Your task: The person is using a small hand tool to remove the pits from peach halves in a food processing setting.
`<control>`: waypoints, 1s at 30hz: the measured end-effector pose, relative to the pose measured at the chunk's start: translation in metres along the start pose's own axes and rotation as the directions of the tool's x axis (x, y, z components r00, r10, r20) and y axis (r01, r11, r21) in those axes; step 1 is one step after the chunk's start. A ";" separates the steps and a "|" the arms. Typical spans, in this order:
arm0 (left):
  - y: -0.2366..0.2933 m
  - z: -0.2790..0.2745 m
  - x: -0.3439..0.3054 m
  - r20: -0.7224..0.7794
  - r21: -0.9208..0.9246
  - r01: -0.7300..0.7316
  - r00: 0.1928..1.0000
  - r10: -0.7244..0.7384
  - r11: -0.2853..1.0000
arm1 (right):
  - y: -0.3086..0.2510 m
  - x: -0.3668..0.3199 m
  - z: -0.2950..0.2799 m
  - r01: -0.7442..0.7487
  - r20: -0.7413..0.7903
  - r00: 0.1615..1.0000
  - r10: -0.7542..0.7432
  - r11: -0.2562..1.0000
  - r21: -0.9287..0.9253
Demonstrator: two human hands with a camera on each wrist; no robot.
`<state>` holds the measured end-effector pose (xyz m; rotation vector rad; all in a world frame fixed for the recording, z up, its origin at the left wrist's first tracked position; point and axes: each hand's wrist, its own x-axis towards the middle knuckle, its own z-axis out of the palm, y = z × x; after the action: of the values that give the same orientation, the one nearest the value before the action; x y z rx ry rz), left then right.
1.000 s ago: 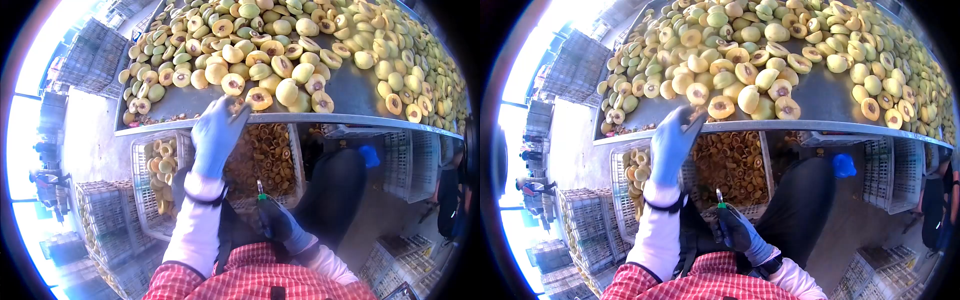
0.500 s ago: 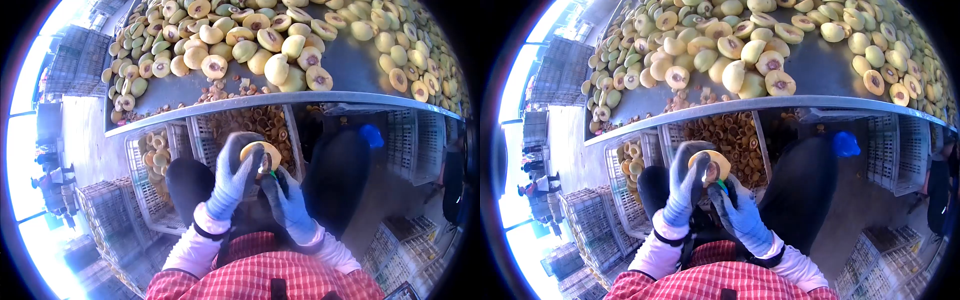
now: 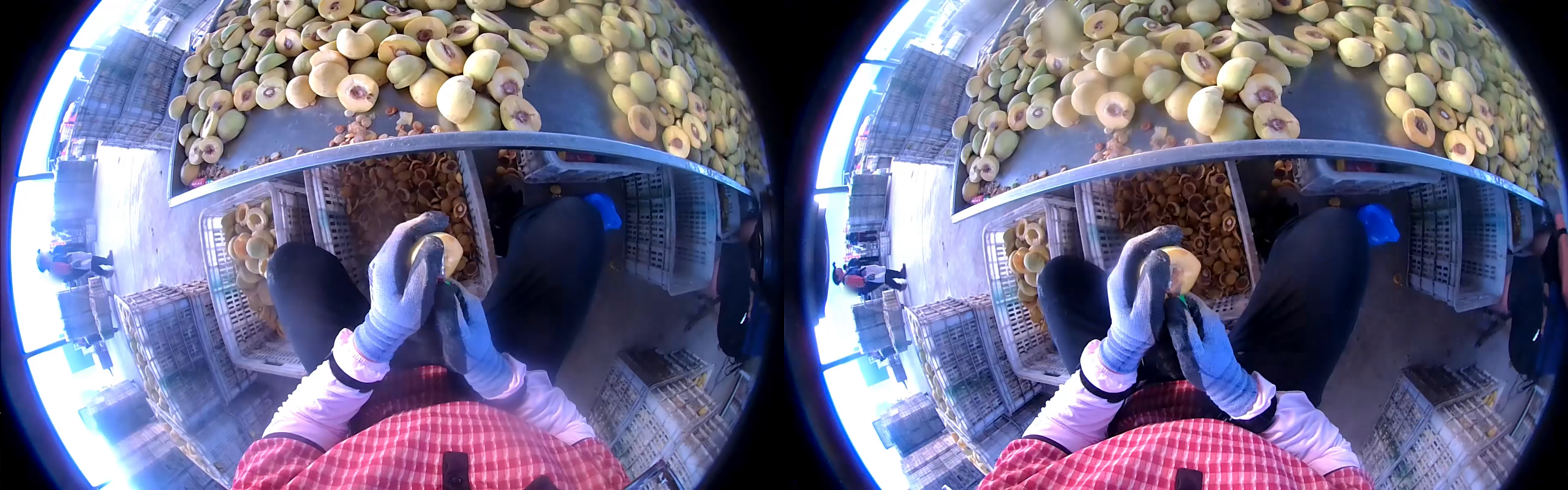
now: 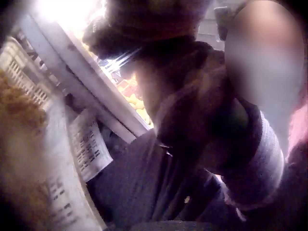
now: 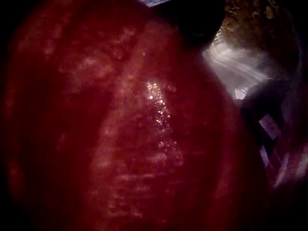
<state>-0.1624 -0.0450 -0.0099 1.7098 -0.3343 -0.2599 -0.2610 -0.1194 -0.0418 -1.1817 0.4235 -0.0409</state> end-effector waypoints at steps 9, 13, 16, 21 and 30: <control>-0.004 -0.021 0.009 0.407 -0.024 0.134 0.906 -0.113 0.991 | -0.004 -0.005 -0.017 -0.833 0.829 0.551 0.093 0.010 0.553; -0.020 -0.007 -0.013 0.342 -0.426 0.236 0.936 -0.086 0.874 | 0.002 -0.004 -0.013 -0.856 0.856 0.514 -0.055 -0.103 0.507; -0.024 -0.005 -0.026 0.233 -0.690 0.465 0.869 -0.437 0.556 | 0.000 0.001 -0.013 -0.796 0.804 0.593 -0.037 0.125 0.593; -0.032 -0.123 -0.026 -0.507 -0.087 0.077 0.855 -0.111 0.993 | 0.022 0.005 -0.023 -0.822 0.819 0.570 0.068 0.057 0.567; 0.006 -0.112 0.092 -0.287 0.723 0.094 0.942 0.173 0.685 | 0.012 0.017 -0.007 -0.815 0.783 0.570 0.249 0.291 0.501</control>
<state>-0.0371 0.0241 0.0160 2.4989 -0.2287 0.2532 -0.2494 -0.1249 -0.0596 0.0783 0.1952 0.7031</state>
